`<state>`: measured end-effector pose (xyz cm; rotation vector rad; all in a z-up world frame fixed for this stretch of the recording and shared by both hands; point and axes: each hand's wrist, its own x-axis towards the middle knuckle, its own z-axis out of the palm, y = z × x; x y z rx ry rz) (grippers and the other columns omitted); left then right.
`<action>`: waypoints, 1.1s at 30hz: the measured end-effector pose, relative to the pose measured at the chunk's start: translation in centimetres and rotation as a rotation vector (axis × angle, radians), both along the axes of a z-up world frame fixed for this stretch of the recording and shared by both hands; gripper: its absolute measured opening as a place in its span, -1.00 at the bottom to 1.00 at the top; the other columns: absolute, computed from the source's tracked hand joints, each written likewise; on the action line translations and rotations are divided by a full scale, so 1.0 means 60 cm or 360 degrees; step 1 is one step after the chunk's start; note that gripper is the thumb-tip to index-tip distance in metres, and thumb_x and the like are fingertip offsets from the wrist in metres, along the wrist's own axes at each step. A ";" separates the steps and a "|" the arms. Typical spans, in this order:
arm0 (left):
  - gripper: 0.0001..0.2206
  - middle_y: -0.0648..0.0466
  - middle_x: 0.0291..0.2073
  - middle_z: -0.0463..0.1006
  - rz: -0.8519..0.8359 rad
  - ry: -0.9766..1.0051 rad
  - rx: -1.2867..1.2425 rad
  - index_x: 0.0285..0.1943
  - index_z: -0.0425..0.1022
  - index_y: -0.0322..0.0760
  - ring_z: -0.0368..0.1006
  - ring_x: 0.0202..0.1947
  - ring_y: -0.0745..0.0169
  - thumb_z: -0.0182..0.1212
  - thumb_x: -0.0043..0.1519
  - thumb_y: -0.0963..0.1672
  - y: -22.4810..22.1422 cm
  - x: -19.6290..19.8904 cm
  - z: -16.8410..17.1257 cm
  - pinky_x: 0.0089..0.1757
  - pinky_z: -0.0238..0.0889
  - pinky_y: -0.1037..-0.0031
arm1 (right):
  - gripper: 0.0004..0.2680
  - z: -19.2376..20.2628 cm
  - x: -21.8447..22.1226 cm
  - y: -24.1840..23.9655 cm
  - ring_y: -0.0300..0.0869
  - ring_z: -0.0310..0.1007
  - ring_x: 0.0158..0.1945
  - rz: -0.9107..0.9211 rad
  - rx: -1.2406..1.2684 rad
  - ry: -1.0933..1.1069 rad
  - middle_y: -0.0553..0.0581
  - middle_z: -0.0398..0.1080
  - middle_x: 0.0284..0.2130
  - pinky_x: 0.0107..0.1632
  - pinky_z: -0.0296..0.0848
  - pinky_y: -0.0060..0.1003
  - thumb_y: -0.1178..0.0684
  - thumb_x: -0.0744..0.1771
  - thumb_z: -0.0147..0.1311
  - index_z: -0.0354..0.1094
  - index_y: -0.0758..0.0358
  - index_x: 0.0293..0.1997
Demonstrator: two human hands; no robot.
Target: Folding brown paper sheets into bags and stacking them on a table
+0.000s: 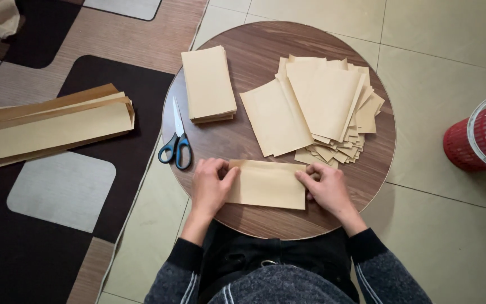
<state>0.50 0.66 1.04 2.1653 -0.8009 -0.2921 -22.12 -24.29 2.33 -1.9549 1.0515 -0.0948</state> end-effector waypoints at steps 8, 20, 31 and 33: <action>-0.50 -0.05 -0.05 0.56 0.0100 -0.0526 0.0018 0.32 0.58 -0.13 0.51 0.04 -0.22 0.54 0.25 0.04 -0.004 -0.022 -0.009 0.00 0.39 0.02 | -0.75 0.041 0.012 -0.018 0.17 0.74 -0.14 -0.0120 -0.0605 0.0157 0.08 0.71 -0.37 -0.08 0.64 0.08 -0.32 0.39 0.34 0.70 -0.03 -0.15; -0.78 0.07 -0.02 0.54 -0.0534 -0.1121 0.0075 0.12 0.55 0.01 0.54 0.07 0.00 0.29 0.33 -0.02 -0.046 -0.108 -0.008 0.03 0.38 0.26 | -0.67 0.088 0.110 -0.040 0.36 0.72 0.05 -0.0068 -0.0697 0.0519 0.30 0.73 -0.17 0.11 0.62 0.27 -0.35 0.40 0.22 0.58 0.11 -0.01; -0.55 0.01 0.10 0.59 -0.0372 -0.1033 -0.0291 0.38 0.60 -0.11 0.52 0.19 -0.01 0.47 0.28 -0.06 -0.094 -0.112 0.076 0.11 0.34 0.24 | -0.76 0.140 0.098 -0.005 -0.17 0.48 -0.69 -0.0479 -0.0081 -0.0622 0.21 0.55 -0.61 -0.51 0.44 -0.29 -0.01 0.51 0.13 0.63 0.31 -0.19; -0.49 -0.05 0.20 0.58 -0.0364 -0.1026 -0.0358 0.44 0.56 -0.16 0.51 0.25 -0.07 0.48 0.28 -0.07 -0.116 -0.108 0.094 0.17 0.33 0.20 | -0.76 0.140 0.097 -0.002 -0.16 0.49 -0.68 -0.0492 -0.0072 -0.0704 0.24 0.56 -0.59 -0.51 0.45 -0.29 0.02 0.52 0.13 0.62 0.33 -0.21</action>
